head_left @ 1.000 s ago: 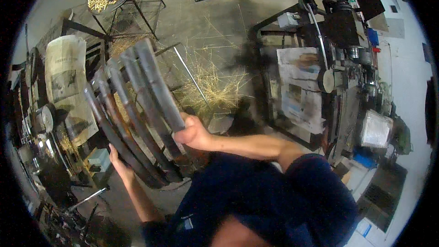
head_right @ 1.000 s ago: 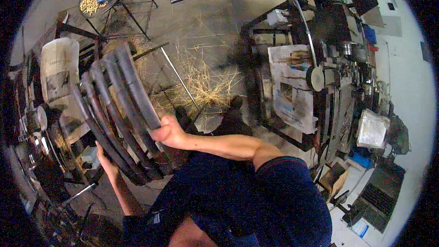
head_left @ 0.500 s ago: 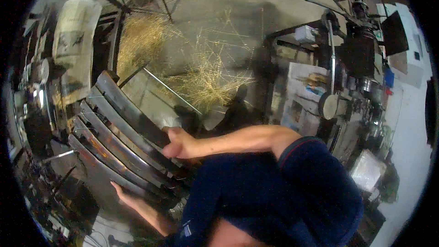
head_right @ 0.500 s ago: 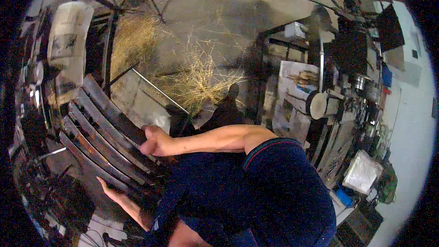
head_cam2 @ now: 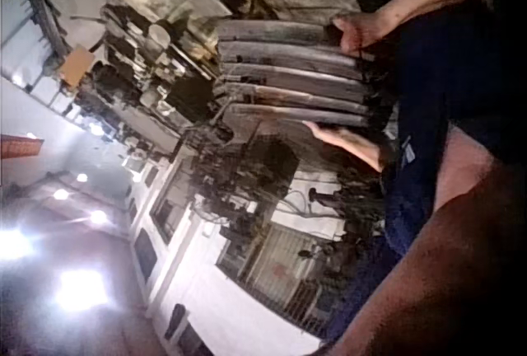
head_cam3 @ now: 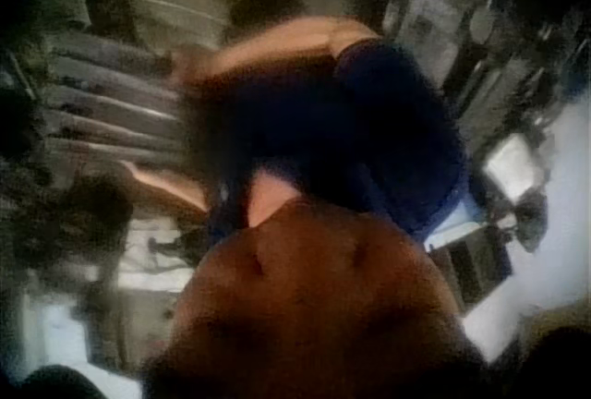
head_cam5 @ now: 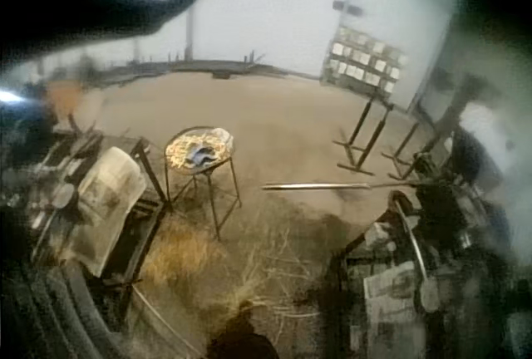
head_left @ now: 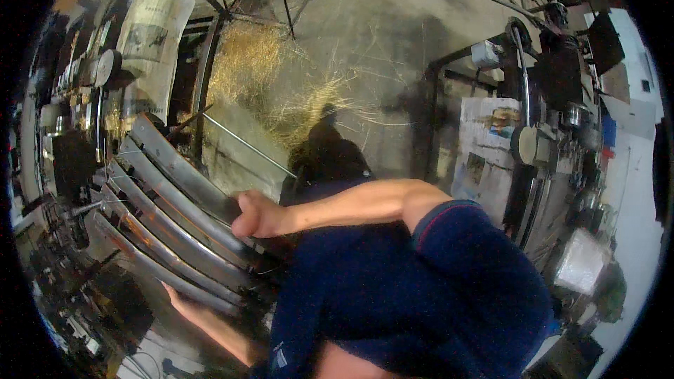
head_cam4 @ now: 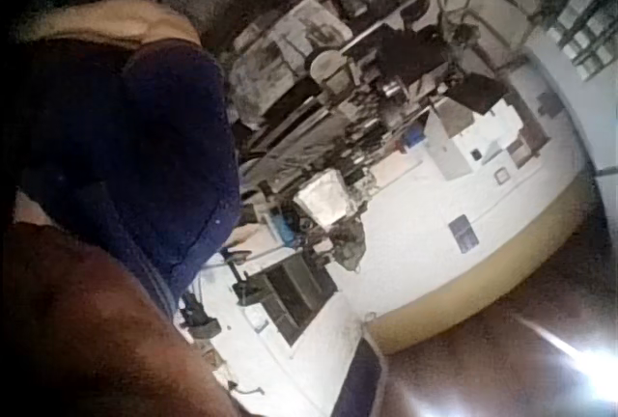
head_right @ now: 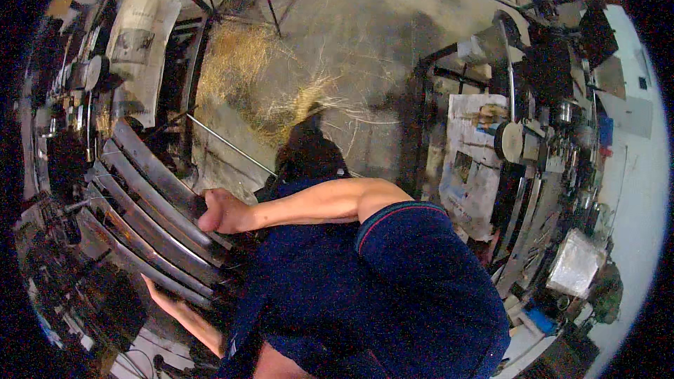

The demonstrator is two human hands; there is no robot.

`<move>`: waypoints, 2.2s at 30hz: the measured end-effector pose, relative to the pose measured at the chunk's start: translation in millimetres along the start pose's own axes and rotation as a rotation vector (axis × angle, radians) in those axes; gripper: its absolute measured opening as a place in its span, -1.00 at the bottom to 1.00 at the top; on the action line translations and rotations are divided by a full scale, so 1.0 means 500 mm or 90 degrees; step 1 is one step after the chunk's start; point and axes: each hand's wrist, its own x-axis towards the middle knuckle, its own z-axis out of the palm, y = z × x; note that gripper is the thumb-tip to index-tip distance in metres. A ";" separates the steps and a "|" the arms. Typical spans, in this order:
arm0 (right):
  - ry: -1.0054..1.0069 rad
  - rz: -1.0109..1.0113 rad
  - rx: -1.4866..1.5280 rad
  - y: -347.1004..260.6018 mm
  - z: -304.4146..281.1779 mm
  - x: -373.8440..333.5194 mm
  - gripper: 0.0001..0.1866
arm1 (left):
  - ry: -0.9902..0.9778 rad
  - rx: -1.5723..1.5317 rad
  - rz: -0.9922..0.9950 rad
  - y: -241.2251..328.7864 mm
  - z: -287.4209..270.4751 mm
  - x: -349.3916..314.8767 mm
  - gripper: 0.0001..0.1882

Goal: The person walks through a workshop carrying a blue bin, then picks up and moves several metal bars. They proceed to sweep the floor and a metal workbench using a broom and a dustpan to collect debris.

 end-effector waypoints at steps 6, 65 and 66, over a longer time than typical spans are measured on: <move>0.000 0.035 0.097 -0.030 -0.070 -0.005 -0.64 | -0.015 0.003 -0.010 -0.010 0.071 -0.010 -0.41; -0.177 0.134 -0.073 0.048 -0.641 0.048 -0.72 | 0.180 0.003 -0.158 -0.321 0.536 -0.236 -0.50; -0.158 0.138 -0.092 0.043 -0.631 0.052 -0.71 | 0.172 0.006 -0.157 -0.311 0.515 -0.213 -0.50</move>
